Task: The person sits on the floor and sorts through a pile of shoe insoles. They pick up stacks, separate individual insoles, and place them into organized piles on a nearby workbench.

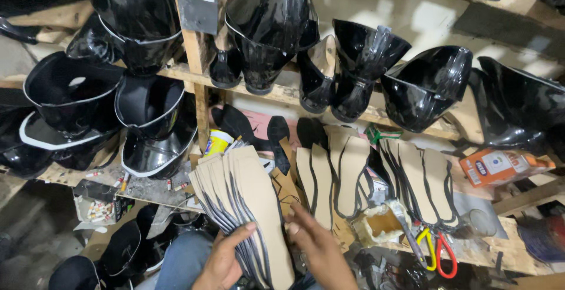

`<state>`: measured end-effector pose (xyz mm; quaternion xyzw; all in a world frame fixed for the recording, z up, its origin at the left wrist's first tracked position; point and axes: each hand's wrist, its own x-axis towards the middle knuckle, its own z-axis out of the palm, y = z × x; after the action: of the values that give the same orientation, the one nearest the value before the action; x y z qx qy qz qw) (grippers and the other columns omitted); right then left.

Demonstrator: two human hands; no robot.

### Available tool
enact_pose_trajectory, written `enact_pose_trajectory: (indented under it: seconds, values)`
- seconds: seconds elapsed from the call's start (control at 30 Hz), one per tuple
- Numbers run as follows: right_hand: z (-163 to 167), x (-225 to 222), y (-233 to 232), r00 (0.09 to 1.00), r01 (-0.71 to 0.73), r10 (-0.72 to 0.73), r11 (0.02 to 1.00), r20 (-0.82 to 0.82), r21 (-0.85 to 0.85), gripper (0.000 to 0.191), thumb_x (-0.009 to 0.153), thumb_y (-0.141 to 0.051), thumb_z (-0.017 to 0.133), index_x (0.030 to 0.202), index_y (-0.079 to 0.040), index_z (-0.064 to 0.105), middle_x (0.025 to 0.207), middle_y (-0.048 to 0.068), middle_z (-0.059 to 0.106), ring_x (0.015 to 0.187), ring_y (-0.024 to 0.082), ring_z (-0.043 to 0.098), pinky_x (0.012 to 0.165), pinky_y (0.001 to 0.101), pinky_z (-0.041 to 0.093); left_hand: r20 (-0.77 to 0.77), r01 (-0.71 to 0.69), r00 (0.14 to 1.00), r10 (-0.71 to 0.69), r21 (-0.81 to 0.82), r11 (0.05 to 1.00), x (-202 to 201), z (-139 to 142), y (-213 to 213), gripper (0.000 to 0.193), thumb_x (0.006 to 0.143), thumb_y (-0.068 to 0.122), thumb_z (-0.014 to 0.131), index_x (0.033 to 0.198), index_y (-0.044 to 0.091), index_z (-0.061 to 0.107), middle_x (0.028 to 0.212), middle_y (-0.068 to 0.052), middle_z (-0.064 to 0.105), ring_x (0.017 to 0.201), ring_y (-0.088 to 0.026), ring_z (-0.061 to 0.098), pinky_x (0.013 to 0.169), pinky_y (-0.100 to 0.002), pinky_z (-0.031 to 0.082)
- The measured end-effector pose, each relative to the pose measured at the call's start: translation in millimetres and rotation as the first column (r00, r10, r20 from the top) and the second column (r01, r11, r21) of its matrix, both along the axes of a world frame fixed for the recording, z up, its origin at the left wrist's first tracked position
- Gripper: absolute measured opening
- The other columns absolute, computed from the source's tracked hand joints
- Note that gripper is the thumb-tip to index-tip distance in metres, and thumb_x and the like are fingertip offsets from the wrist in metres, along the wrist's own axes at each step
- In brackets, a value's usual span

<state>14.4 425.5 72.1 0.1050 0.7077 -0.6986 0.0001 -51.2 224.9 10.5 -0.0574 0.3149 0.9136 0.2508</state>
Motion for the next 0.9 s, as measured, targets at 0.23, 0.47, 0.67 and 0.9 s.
enact_pose_trajectory:
  seconds: [0.23,0.47,0.67,0.9]
  values:
    - [1.4,9.9,-20.9,0.975,0.02,0.062,0.932,-0.211,0.363,0.083,0.081,-0.01,0.078,0.152,-0.001,0.036,0.149,0.022,0.05,0.14,0.029,0.048,0.112,0.039,0.038,-0.02,-0.004,1.0,0.003,-0.077,0.997,1.7,12.5,5.4,0.044,0.085,0.009,0.07,0.127,-0.002,0.062,0.111,-0.018,0.074,0.095,-0.028,0.075,0.084,-0.043,0.061]
    - [30.8,-33.0,14.3,0.964,0.203,-0.258,0.557,-0.064,0.805,0.057,0.097,-0.031,0.068,0.148,-0.011,0.052,0.134,0.026,0.056,0.114,0.035,0.063,0.104,0.0428,0.048,0.012,0.122,0.992,-0.124,0.095,0.988,4.6,26.7,0.1,0.052,0.095,0.035,0.054,0.126,-0.004,0.065,0.11,-0.021,0.077,0.092,-0.028,0.074,0.078,-0.042,0.06]
    - [11.3,-36.2,13.9,0.97,0.245,-0.102,0.411,-0.222,0.878,0.061,0.084,-0.024,0.066,0.144,-0.015,0.057,0.146,0.016,0.055,0.124,0.039,0.05,0.106,0.05,0.038,-0.007,0.076,0.997,-0.076,0.099,0.992,4.5,23.5,-5.1,0.043,0.089,0.016,0.061,0.126,-0.006,0.063,0.11,-0.019,0.075,0.095,-0.028,0.075,0.084,-0.043,0.061]
    - [21.0,-13.8,-6.0,0.951,0.204,0.068,0.596,-0.302,0.777,0.058,0.088,-0.019,0.075,0.141,-0.008,0.054,0.144,0.018,0.057,0.133,0.033,0.052,0.11,0.0426,0.039,-0.064,-0.062,0.996,0.059,-0.04,0.997,1.0,17.0,6.9,0.044,0.084,0.004,0.069,0.127,-0.003,0.062,0.109,-0.016,0.073,0.094,-0.027,0.074,0.081,-0.042,0.062]
